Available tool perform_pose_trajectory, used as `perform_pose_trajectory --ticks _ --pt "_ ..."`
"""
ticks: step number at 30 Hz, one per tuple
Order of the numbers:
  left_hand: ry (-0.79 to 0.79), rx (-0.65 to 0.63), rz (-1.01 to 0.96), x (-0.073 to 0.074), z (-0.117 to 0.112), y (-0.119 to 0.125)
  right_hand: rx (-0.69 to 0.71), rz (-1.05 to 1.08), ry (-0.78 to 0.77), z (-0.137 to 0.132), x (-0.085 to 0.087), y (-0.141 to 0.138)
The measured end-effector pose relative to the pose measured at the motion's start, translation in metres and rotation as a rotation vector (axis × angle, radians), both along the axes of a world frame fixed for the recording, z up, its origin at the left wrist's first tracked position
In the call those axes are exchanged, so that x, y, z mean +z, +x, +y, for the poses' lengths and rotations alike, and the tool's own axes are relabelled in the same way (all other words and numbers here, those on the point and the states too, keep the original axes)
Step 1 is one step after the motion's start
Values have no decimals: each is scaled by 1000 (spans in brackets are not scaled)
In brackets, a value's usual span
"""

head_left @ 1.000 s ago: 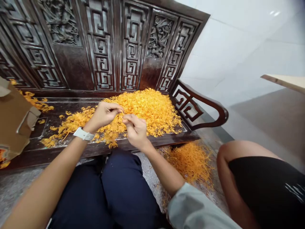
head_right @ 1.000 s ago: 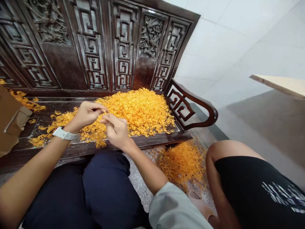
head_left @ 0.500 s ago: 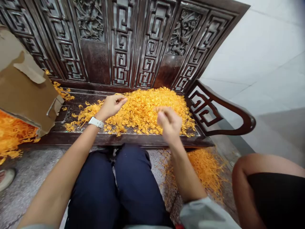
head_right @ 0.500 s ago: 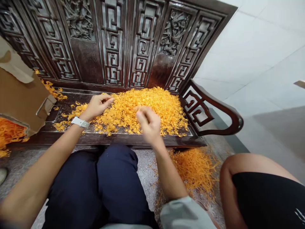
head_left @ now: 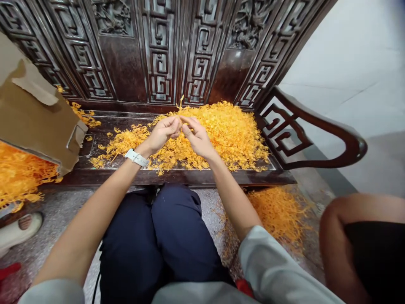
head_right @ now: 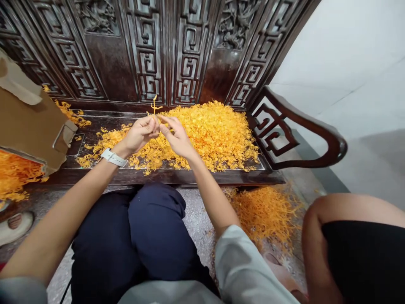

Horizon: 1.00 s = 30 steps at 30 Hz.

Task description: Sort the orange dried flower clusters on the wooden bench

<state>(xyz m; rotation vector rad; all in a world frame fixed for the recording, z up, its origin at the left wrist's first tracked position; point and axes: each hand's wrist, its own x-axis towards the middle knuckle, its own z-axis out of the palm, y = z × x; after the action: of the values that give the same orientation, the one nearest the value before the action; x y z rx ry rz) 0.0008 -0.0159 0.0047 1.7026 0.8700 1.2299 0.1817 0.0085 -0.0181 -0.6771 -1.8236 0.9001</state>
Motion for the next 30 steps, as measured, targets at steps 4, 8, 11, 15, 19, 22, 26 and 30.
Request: perform_pose_trajectory --ticks 4,8,11,15,19,22,26,30 --pt "-141 -63 -51 -2 -2 -5 -44 61 -31 -1 -11 -21" --pt "-155 1 -105 -2 -4 -13 -8 85 -61 -16 -18 -28" --pt "-113 90 -93 1 1 -17 160 91 -180 -56 -6 -28" --pt "-125 273 -230 5 12 -32 794 -119 -37 -109 35 -21" --pt "-190 272 -252 12 12 -47 1057 -201 89 -90 67 11" --pt "-186 262 -273 25 5 -46 319 96 -48 -55 54 37" --pt "-180 212 -327 50 -3 -28 225 392 -846 -58 34 54" --pt "-181 115 -412 82 -7 5 389 151 -838 -84 60 65"
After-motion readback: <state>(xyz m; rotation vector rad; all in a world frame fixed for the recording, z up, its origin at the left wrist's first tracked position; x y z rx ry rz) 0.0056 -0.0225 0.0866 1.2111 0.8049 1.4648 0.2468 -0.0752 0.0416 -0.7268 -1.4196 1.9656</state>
